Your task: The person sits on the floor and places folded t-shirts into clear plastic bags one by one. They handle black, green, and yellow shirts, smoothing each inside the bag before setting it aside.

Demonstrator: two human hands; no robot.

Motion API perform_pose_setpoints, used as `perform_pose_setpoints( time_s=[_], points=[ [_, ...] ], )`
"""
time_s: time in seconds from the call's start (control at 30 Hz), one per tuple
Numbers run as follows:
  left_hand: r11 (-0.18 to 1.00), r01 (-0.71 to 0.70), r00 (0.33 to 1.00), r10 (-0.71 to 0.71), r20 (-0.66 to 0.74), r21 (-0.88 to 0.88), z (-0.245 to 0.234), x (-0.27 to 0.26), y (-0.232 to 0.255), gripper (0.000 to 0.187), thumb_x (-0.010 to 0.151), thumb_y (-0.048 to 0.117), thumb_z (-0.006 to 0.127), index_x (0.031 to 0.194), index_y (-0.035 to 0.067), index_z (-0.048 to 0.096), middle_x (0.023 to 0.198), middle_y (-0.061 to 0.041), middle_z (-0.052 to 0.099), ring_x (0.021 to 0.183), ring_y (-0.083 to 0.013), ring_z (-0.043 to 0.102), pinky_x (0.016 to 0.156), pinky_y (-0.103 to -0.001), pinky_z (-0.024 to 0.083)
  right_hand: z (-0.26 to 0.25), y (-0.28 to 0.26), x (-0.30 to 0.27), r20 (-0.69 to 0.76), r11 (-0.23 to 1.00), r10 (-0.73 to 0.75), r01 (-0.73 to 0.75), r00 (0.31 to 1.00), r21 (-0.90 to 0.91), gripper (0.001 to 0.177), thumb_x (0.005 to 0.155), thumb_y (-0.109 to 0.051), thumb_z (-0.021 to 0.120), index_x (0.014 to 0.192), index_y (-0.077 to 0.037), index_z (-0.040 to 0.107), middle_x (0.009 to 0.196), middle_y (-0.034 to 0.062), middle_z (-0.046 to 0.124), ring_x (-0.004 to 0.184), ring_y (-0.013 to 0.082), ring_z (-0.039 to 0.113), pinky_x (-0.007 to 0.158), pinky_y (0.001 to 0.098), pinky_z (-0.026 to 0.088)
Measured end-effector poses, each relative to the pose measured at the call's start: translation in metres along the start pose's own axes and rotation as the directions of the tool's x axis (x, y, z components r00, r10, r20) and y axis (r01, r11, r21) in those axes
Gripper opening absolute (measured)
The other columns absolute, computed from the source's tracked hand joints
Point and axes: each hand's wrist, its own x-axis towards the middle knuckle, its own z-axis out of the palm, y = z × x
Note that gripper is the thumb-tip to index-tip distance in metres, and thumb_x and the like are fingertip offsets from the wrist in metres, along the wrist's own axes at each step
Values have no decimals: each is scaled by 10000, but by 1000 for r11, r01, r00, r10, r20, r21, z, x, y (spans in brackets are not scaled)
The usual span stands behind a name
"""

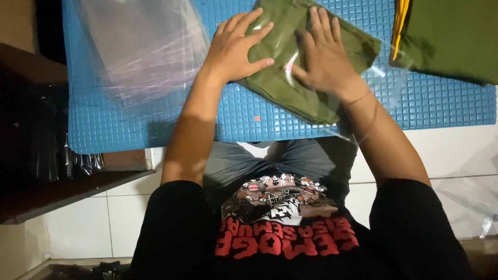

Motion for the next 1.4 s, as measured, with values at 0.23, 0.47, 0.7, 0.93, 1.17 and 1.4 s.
perform_pose_setpoints(
  time_s=[0.23,0.47,0.7,0.93,1.17,1.4],
  points=[
    [1000,20,992,-18,-121,16,-8,2,12,732,1009,583,734,1559,171,481,1612,-96,296,1495,-357,193,1194,-643,208,-6,-8,8,72,994,17,-9,997,-111,1175,836,-936,286,1440,68,376,1640,372,158,1502,556,178,1183,672,201],
    [995,95,993,-94,74,-9,-3,4,4,727,1136,537,570,1685,219,217,1724,-63,50,1584,-315,3,1266,-639,76,-8,-3,42,157,998,-23,32,987,-57,1211,907,-873,428,1439,215,404,1624,408,33,1515,556,59,1230,623,105],
    [992,112,984,-118,131,54,-13,3,11,789,1087,612,575,1689,244,221,1717,-62,13,1566,-318,-48,1230,-694,27,-16,12,11,116,987,-147,139,982,75,1049,905,-767,432,1641,-39,262,1665,314,75,1553,440,54,1245,595,48],
    [992,98,983,-109,146,80,-11,4,9,854,1039,679,567,1696,237,246,1707,-56,-30,1545,-351,-101,1200,-730,-42,-30,-6,-68,-168,957,289,-286,942,46,901,945,-768,356,1531,-90,451,1655,249,252,1522,460,195,1204,619,85],
    [992,81,994,-88,61,100,-27,-1,41,855,991,684,621,1655,220,349,1702,-93,50,1564,-353,10,1219,-687,-57,2,59,-150,-382,962,239,-164,892,219,596,842,132,527,1405,-15,655,1347,230,696,1178,404,676,1054,459,488],
    [989,-41,964,2,265,140,18,-17,143,744,1079,655,437,1659,311,122,1701,-37,-72,1555,-307,-92,1214,-736,-55,-11,69,-175,-780,833,523,-12,343,553,156,931,139,458,987,23,544,853,166,563,742,270,588,704,380,515]
  ],
)
